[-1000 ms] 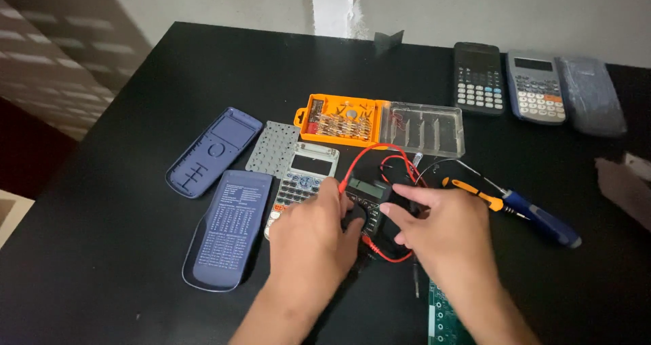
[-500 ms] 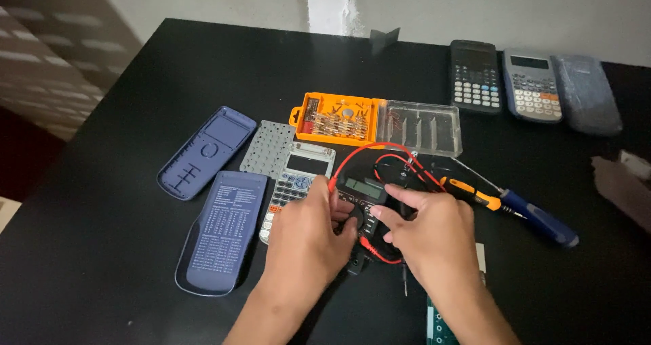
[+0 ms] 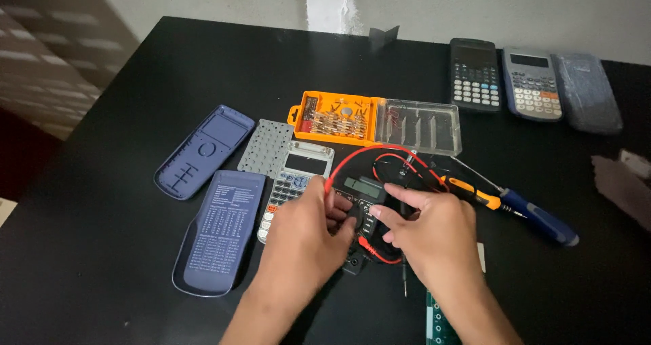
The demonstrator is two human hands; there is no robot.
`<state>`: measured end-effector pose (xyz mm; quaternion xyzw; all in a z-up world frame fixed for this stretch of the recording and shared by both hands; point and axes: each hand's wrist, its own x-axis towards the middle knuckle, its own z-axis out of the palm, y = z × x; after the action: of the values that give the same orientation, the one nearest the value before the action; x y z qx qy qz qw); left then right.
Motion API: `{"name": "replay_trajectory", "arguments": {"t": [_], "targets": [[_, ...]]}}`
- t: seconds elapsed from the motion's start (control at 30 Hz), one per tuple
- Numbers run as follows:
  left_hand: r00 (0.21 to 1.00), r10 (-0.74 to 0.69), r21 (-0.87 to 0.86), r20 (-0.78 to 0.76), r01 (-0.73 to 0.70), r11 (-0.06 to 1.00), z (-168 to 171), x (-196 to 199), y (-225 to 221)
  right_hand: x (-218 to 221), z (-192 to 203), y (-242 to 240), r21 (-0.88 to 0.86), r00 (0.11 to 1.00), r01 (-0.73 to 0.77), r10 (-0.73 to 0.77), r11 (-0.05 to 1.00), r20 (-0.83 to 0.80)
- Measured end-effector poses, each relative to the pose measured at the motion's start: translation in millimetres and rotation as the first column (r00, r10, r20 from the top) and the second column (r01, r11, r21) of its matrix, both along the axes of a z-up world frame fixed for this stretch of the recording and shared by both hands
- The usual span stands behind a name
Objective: Testing a circuit board and a small electronic component using a digital multimeter on a repair bench.
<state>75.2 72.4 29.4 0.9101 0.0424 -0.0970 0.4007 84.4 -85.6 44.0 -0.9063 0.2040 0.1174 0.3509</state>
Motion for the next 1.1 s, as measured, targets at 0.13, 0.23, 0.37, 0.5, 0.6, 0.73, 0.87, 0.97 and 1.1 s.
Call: {"name": "replay_trajectory", "arguments": {"t": [0.13,0.23,0.37,0.5,0.6,0.73,0.87,0.97,1.1], "targets": [[0.997,0.008,-0.086,0.082,-0.001,0.996,-9,0,2,-1,2,1,0.018,1.0,0.007,-0.007,1.0,0.009],[0.995,0.013,-0.054,0.095,-0.008,0.998,-6,1,0,-1,3,1,0.0,1.0,-0.007,0.007,1.0,0.008],[0.998,-0.005,0.034,0.059,0.003,0.999,-7,-1,-2,-4,8,2,0.018,1.0,-0.001,0.001,1.0,-0.009],[0.998,-0.014,0.01,0.069,0.013,1.0,-6,-2,0,-4,12,5,-0.004,0.999,0.006,-0.006,1.0,-0.048],[0.958,-0.107,0.046,0.266,0.098,0.994,-35,2,2,-1,1,2,0.021,1.0,0.018,-0.018,1.0,-0.001],[0.971,-0.121,0.089,0.208,0.104,0.991,-27,1,0,-1,-3,0,0.021,1.0,0.012,-0.013,1.0,0.014],[0.969,-0.167,0.006,0.182,0.169,0.986,-20,3,6,-3,11,5,0.029,0.999,0.019,-0.018,0.999,-0.035],[0.965,-0.165,-0.058,0.204,0.18,0.982,-15,3,8,-2,12,5,0.014,0.998,0.022,-0.021,1.0,-0.057],[0.945,-0.16,-0.073,0.284,0.187,0.98,-25,3,9,3,-16,-5,-0.051,0.999,-0.035,0.036,0.998,0.03]]}}
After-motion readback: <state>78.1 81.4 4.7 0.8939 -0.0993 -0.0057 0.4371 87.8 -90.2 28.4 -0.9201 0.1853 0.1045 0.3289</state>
